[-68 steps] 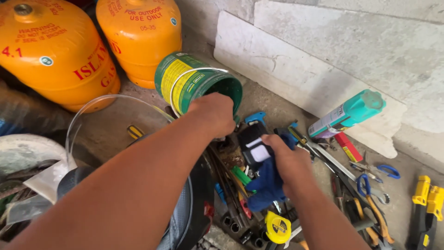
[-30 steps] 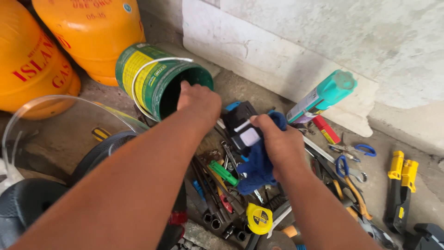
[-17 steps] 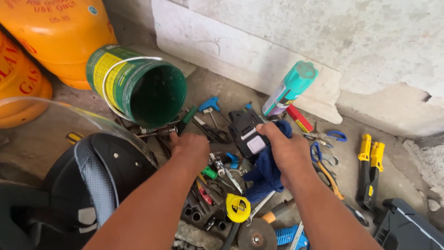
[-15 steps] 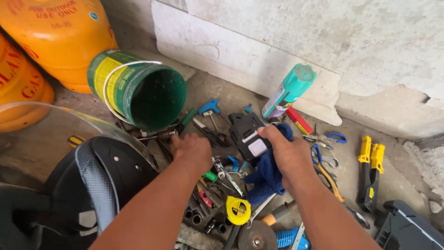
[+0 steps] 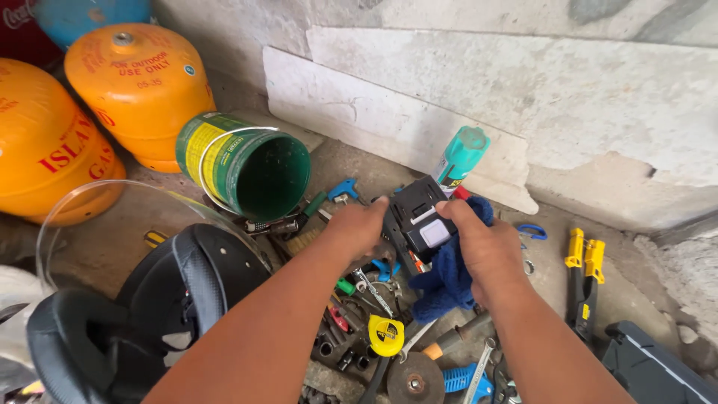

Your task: Cleaning a power tool battery using a cloth and organizing it into a storage case.

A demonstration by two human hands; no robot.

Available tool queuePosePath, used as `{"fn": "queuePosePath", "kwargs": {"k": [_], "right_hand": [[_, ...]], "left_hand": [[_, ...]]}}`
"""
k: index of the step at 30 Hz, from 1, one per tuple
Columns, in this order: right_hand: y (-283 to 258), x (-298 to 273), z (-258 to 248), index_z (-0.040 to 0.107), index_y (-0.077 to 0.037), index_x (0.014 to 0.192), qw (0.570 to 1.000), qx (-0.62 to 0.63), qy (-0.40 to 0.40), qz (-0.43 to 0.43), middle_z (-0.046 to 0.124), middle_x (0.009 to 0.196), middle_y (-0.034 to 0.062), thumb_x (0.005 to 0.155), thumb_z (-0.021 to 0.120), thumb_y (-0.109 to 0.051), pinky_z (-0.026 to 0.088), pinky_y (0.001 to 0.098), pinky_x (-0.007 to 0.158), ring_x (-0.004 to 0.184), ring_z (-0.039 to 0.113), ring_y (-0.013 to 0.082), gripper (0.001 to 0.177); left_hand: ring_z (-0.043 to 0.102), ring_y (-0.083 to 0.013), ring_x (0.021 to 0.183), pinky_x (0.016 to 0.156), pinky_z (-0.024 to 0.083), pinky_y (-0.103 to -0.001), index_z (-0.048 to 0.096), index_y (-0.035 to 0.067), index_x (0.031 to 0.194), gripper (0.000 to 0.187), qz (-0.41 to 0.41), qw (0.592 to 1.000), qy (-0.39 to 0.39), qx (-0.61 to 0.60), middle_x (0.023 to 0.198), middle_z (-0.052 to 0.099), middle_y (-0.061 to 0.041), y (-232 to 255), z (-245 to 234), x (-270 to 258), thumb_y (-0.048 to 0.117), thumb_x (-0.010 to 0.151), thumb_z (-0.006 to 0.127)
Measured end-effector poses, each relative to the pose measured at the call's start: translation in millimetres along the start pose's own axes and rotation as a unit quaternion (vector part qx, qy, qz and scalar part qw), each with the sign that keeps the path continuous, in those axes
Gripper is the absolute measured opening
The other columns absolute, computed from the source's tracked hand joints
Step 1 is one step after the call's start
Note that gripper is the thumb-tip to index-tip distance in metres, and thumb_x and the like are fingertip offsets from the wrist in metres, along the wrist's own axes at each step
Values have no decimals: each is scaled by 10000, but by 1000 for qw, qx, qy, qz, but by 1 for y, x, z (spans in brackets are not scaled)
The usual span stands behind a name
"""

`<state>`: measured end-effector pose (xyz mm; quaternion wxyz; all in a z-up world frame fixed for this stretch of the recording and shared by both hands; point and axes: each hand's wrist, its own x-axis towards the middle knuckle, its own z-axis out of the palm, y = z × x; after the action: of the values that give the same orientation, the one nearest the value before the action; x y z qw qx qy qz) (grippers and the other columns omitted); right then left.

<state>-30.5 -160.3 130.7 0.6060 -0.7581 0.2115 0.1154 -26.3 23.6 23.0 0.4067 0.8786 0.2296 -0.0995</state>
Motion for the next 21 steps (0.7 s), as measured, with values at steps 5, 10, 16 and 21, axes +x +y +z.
{"fn": "queuePosePath", "kwargs": {"k": [5, 10, 16, 21], "right_hand": [[-11, -17, -4, 727, 50, 986, 998, 8, -27, -56, 745, 897, 135, 696, 794, -323, 570, 399, 641, 738, 692, 224, 477], [-26, -32, -19, 765, -29, 906, 978, -119, 4, -169, 765, 839, 99, 714, 809, -380, 542, 359, 668, 725, 666, 191, 402], [-45, -46, -38, 769, -30, 905, 963, -136, 32, -232, 767, 814, 93, 723, 795, -417, 545, 338, 694, 719, 686, 177, 429], [-64, -65, -59, 757, -8, 925, 969, -52, 20, -239, 751, 825, 96, 730, 791, -382, 549, 350, 651, 710, 665, 173, 423]], "left_hand": [[729, -352, 996, 914, 543, -530, 689, 47, 1184, 756, -108, 946, -162, -259, 1113, 745, -199, 58, -28, -47, 699, 926, 405], [669, -354, 1016, 912, 528, -564, 628, 176, 1251, 711, -113, 893, -225, -373, 1172, 692, -120, 103, -49, -83, 737, 840, 481], [684, -300, 1034, 851, 561, -560, 707, 131, 1173, 687, -64, 890, -180, -413, 1155, 716, -96, 140, -56, -97, 656, 729, 697], [697, -283, 935, 753, 569, -519, 728, 126, 1102, 594, -25, 903, -155, -400, 1083, 724, -79, 171, -67, -119, 582, 722, 754]]}}
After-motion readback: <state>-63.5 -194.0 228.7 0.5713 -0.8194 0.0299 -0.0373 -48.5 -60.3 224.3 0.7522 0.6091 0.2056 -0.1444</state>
